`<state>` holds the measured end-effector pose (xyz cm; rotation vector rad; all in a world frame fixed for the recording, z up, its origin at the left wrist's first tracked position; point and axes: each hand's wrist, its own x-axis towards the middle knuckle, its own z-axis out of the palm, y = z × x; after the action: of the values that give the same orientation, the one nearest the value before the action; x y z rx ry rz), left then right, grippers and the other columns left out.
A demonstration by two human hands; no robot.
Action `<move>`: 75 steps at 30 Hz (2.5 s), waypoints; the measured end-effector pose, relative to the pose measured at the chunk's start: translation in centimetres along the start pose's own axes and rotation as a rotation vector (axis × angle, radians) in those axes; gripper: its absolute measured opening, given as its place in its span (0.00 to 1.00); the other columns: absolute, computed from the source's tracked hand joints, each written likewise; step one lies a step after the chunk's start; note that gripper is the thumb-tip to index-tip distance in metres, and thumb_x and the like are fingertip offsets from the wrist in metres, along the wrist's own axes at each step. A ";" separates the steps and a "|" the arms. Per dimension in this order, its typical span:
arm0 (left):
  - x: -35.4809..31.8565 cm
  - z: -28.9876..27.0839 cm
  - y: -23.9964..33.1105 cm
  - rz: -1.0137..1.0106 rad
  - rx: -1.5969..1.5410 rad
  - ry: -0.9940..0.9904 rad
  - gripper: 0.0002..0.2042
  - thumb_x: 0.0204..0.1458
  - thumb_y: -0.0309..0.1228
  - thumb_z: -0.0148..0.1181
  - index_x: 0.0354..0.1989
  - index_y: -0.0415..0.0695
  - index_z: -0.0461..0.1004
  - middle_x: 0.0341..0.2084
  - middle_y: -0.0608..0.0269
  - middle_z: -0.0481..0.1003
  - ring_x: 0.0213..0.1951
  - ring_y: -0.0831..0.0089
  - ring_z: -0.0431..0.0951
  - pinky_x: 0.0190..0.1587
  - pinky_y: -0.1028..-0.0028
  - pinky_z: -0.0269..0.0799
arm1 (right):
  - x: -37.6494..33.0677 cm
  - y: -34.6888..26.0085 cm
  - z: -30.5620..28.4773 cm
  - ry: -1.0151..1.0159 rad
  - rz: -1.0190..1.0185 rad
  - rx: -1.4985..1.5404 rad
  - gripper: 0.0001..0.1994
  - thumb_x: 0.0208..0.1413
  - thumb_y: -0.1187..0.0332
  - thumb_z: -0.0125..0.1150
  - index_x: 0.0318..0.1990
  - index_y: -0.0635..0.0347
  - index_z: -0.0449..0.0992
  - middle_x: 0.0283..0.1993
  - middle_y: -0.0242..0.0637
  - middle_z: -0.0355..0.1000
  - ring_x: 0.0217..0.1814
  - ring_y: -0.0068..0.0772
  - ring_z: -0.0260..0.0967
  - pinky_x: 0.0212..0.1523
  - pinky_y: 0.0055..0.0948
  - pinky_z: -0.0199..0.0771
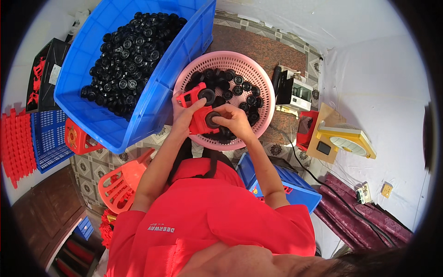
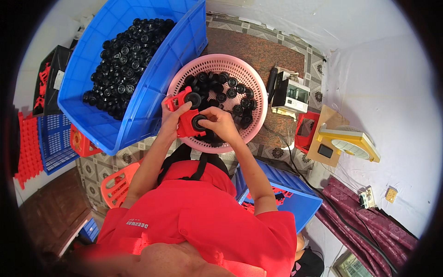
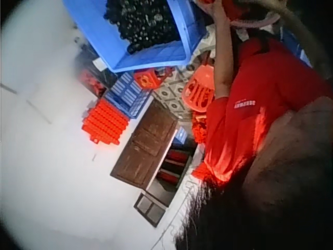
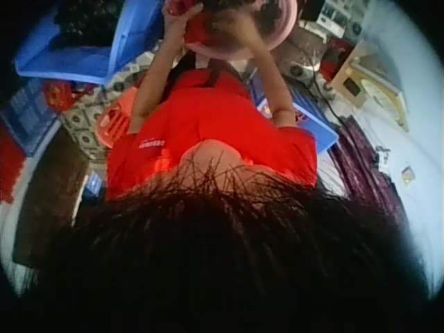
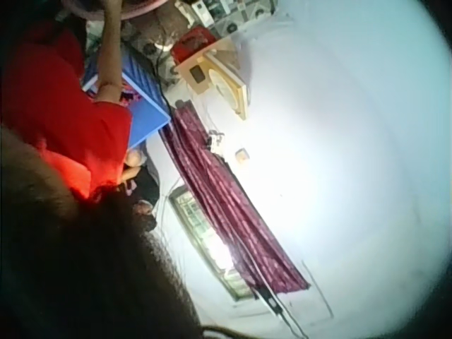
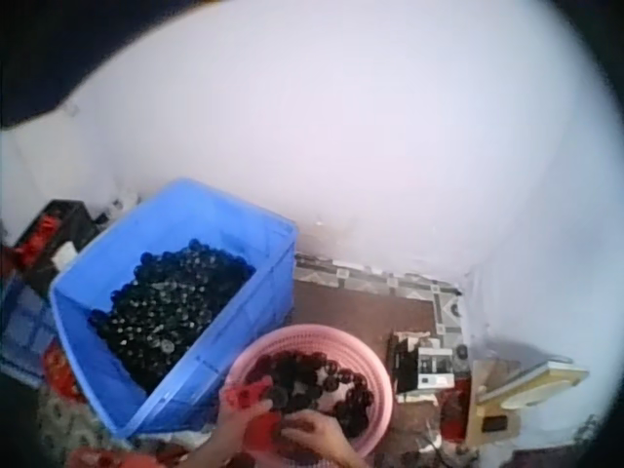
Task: The person assembles black toy wheels onto red toy car bodies by hand.
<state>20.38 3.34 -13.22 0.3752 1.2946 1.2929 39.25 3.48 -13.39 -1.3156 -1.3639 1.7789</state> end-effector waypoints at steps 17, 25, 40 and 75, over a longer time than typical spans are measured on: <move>-5.6 -1.4 -0.3 0.094 0.119 -0.201 0.61 0.35 0.17 0.71 0.71 0.51 0.26 0.62 0.53 0.57 0.60 0.63 0.66 0.58 0.64 0.69 | -0.6 1.5 2.5 -0.232 0.101 0.579 0.38 0.49 0.65 0.63 0.68 0.64 0.56 0.64 0.44 0.61 0.65 0.33 0.59 0.66 0.33 0.57; -3.5 -7.3 3.3 -0.242 -0.515 -0.569 0.55 0.38 0.79 0.33 0.73 0.61 0.33 0.70 0.47 0.47 0.67 0.40 0.53 0.67 0.44 0.50 | -3.4 -5.6 0.8 -0.259 -0.716 -0.557 0.41 0.37 0.65 0.68 0.65 0.57 0.61 0.65 0.43 0.60 0.64 0.48 0.59 0.65 0.46 0.53; -2.3 -8.9 -2.4 -0.353 -0.243 -0.489 0.43 0.45 0.41 0.72 0.67 0.46 0.52 0.60 0.59 0.63 0.60 0.64 0.67 0.63 0.63 0.64 | 17.7 12.2 -2.7 0.568 -0.012 -0.888 0.20 0.54 0.58 0.61 0.50 0.57 0.70 0.33 0.53 0.76 0.37 0.57 0.75 0.38 0.47 0.74; -4.5 -4.5 -4.2 -0.213 0.010 -0.153 0.35 0.39 0.22 0.73 0.55 0.48 0.57 0.48 0.61 0.68 0.48 0.69 0.73 0.49 0.70 0.75 | 3.5 4.4 0.7 -0.379 0.036 0.042 0.27 0.55 0.68 0.60 0.62 0.64 0.64 0.51 0.38 0.71 0.53 0.25 0.68 0.55 0.28 0.69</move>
<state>19.65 -3.75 -15.94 0.3277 1.1787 1.0587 37.86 4.66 -18.81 -1.0194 -1.4924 2.1481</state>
